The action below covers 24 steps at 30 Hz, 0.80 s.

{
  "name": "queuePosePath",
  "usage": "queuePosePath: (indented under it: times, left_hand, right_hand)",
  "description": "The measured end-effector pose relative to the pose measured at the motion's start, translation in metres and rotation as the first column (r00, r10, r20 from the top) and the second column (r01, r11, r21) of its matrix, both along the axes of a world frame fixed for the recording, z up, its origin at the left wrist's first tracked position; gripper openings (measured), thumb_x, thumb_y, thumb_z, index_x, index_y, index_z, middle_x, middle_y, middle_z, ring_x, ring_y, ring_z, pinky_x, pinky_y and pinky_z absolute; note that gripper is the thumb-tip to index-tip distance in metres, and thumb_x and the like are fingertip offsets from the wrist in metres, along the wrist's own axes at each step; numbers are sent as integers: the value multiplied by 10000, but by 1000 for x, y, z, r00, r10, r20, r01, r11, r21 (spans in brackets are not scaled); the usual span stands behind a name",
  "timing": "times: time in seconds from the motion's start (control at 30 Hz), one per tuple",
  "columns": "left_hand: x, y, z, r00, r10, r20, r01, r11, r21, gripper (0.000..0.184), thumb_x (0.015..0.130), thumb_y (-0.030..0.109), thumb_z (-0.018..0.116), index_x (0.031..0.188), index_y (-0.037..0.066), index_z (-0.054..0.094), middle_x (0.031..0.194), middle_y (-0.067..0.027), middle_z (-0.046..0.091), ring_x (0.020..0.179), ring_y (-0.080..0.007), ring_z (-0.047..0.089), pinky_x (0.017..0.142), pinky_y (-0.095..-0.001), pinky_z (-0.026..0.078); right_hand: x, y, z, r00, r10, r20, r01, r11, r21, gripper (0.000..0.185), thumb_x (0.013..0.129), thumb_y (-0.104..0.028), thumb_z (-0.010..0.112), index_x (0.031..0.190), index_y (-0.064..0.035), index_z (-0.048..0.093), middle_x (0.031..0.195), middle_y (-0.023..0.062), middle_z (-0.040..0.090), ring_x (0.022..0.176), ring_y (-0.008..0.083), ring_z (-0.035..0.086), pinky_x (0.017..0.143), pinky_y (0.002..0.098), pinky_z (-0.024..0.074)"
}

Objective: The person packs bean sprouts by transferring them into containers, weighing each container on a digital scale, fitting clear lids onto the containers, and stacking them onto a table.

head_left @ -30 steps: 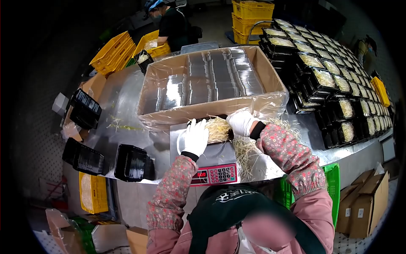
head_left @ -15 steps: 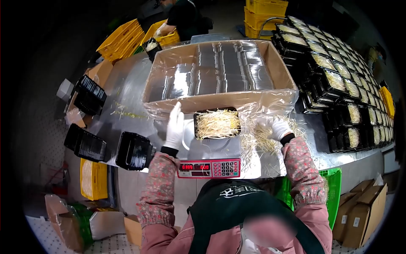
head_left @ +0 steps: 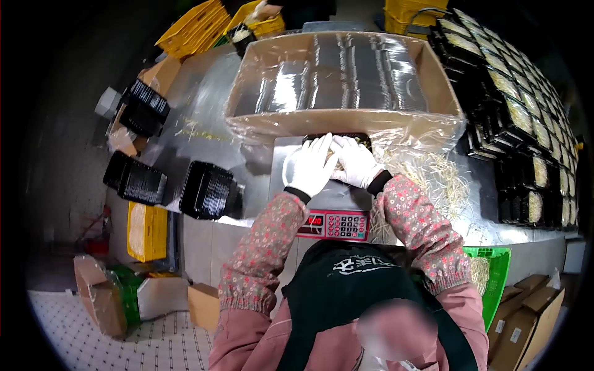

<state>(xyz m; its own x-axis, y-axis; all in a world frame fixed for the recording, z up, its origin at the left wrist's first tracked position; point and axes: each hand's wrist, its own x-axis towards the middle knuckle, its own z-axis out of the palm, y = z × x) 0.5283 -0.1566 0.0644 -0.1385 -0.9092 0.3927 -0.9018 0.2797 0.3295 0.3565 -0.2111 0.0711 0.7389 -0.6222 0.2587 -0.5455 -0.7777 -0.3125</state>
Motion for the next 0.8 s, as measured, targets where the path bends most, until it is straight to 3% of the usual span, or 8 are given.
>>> queuePosePath:
  times: [0.07,0.2,0.37,0.57,0.63,0.7,0.73,0.8]
  left_hand:
    - [0,-1,5,998,-36,45,38,998,-41,493,943,280,583,1374,43,548,1256,-173,635,1152,-350,591,1019,-445,453]
    - [-3,-13,7,963,-41,265,45,999,-9,347,956,240,551,1230,41,627,1146,-117,659,1028,-293,621,913,-423,496]
    - [-4,-23,13,877,-123,464,130,991,16,228,942,211,549,1073,51,648,1116,-91,638,996,-254,602,863,-409,502]
    - [-5,-16,0,874,-100,476,158,984,-83,281,909,222,563,1141,85,642,1146,-79,622,1000,-258,579,877,-432,472]
    - [-3,-16,-14,929,-69,363,92,995,-47,341,940,259,570,1216,68,631,1170,-97,628,1038,-287,580,923,-447,468]
    - [-8,-7,3,999,-20,40,24,996,-88,424,955,301,593,1295,48,600,1210,-128,630,1106,-318,577,989,-449,455]
    - [-6,1,16,998,-25,-65,23,999,-40,470,941,272,632,1340,32,568,1258,-151,618,1183,-342,557,1051,-445,431]
    - [7,2,20,956,-48,-288,17,994,-108,515,922,208,659,1378,9,529,1317,-200,578,1232,-363,534,1076,-440,421]
  right_hand:
    - [-20,-15,12,998,69,-8,-67,988,137,901,790,-547,719,1433,14,428,1395,174,519,1230,380,501,1032,474,442]
    - [-32,-24,38,953,24,-301,52,969,243,624,802,-248,743,1322,20,523,1167,210,632,1095,355,620,953,441,501]
    - [-47,-28,18,974,-77,-213,108,985,136,200,879,-139,557,875,-19,717,862,215,712,854,383,709,747,467,563]
    - [-103,-27,39,983,-177,-49,182,974,137,182,868,-197,607,951,-75,711,910,177,709,883,380,683,802,466,544]
    - [-122,-30,51,961,-261,-94,275,939,205,232,897,-287,637,991,-90,717,905,174,707,876,381,677,800,462,540]
    - [-143,-34,42,904,-358,-234,395,908,141,239,895,-303,660,998,-98,728,869,165,705,868,380,679,789,459,542]
    - [-155,-36,40,903,-322,-286,395,883,253,374,853,-343,717,1118,-80,695,928,178,711,933,378,679,837,447,540]
    - [-170,-38,23,894,-313,-320,380,909,171,516,822,-374,745,1219,-63,634,1034,201,692,994,383,666,875,446,534]
